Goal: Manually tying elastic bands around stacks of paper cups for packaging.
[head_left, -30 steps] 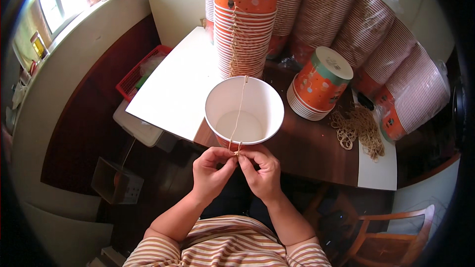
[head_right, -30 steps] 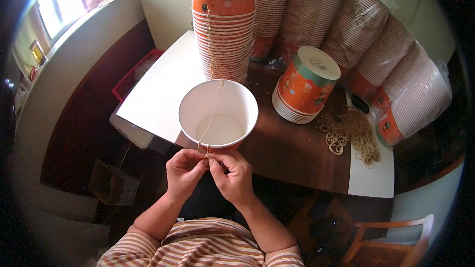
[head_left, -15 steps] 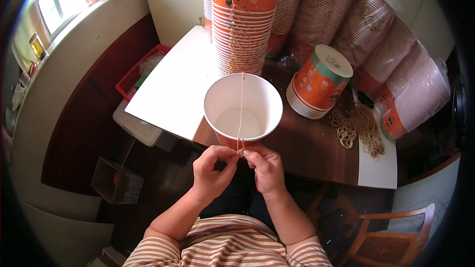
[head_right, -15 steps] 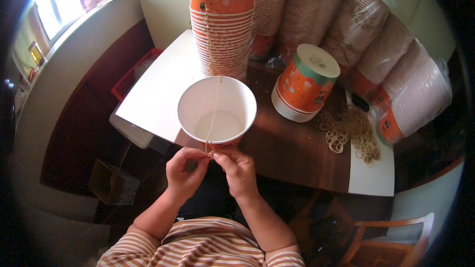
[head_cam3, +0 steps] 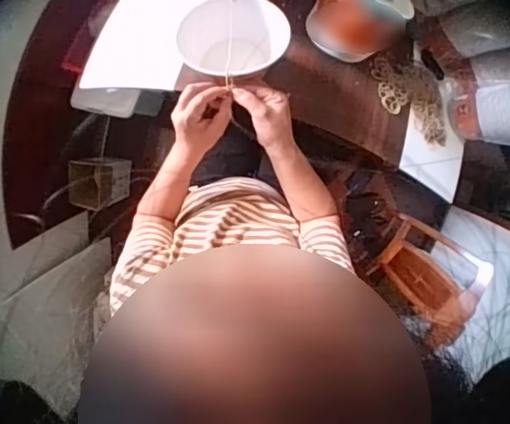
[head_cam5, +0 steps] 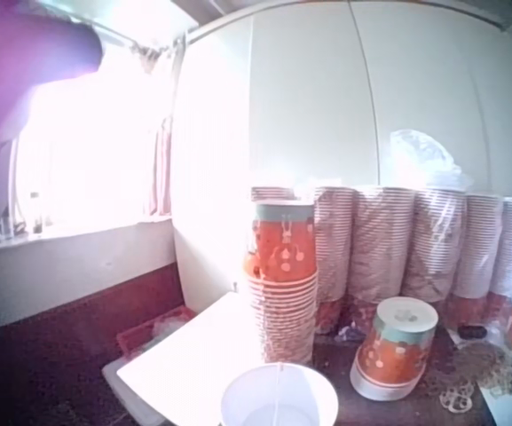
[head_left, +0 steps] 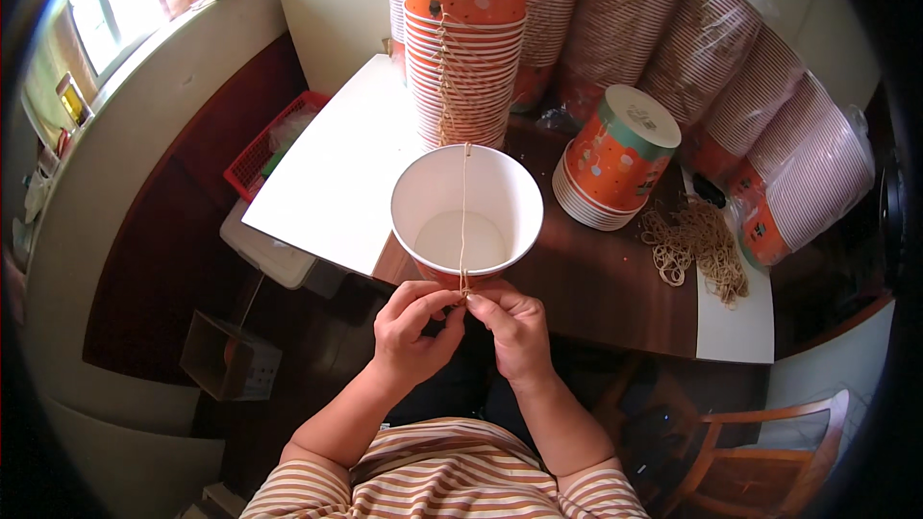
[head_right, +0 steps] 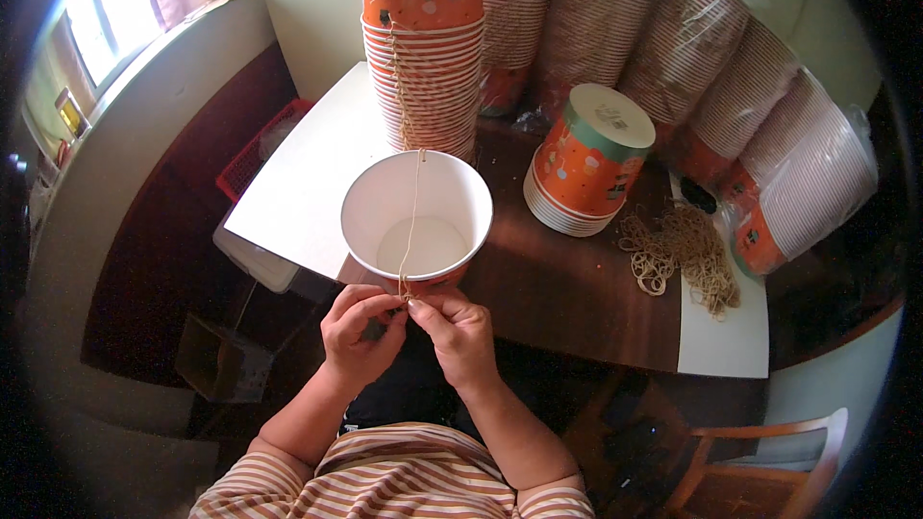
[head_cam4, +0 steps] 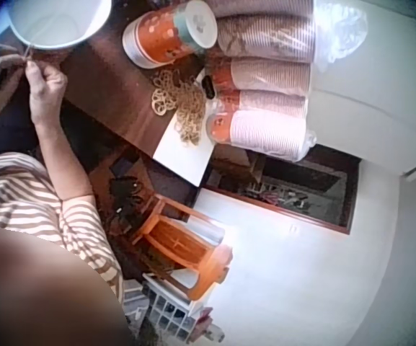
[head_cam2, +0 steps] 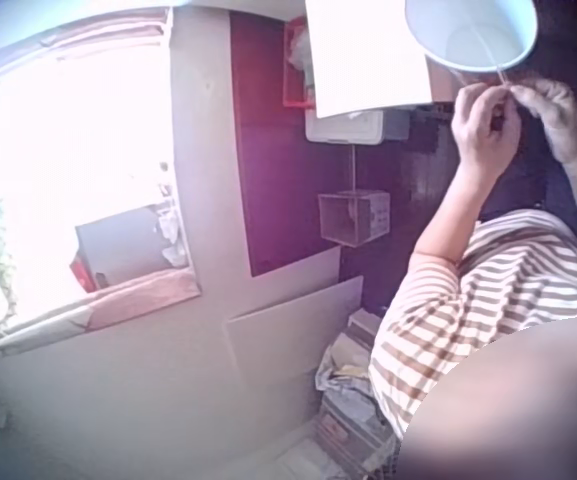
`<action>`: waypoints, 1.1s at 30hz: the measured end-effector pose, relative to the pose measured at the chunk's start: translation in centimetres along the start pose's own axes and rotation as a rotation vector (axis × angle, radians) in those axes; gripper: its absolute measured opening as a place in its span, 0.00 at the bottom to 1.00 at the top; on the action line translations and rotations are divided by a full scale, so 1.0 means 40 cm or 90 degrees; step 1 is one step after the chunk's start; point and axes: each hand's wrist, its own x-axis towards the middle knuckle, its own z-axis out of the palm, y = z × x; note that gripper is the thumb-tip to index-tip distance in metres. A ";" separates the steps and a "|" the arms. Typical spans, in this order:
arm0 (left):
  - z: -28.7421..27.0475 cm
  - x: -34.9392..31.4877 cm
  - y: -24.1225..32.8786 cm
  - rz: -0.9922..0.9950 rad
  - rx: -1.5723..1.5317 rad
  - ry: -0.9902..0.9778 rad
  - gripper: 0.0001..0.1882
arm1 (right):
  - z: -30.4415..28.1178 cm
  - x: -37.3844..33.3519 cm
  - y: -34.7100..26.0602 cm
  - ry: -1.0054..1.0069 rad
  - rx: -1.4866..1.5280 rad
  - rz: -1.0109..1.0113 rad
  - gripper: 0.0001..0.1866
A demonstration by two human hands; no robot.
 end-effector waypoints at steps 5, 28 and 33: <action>-0.002 0.001 -0.002 0.017 0.019 0.000 0.11 | 0.004 -0.003 -0.009 0.014 -0.025 0.006 0.08; -0.014 -0.024 -0.038 -0.307 -0.335 -0.070 0.03 | 0.042 0.017 -0.039 0.020 0.135 0.093 0.07; -0.015 -0.024 -0.036 -0.297 -0.331 -0.066 0.03 | 0.020 0.023 -0.007 -0.011 0.076 0.083 0.09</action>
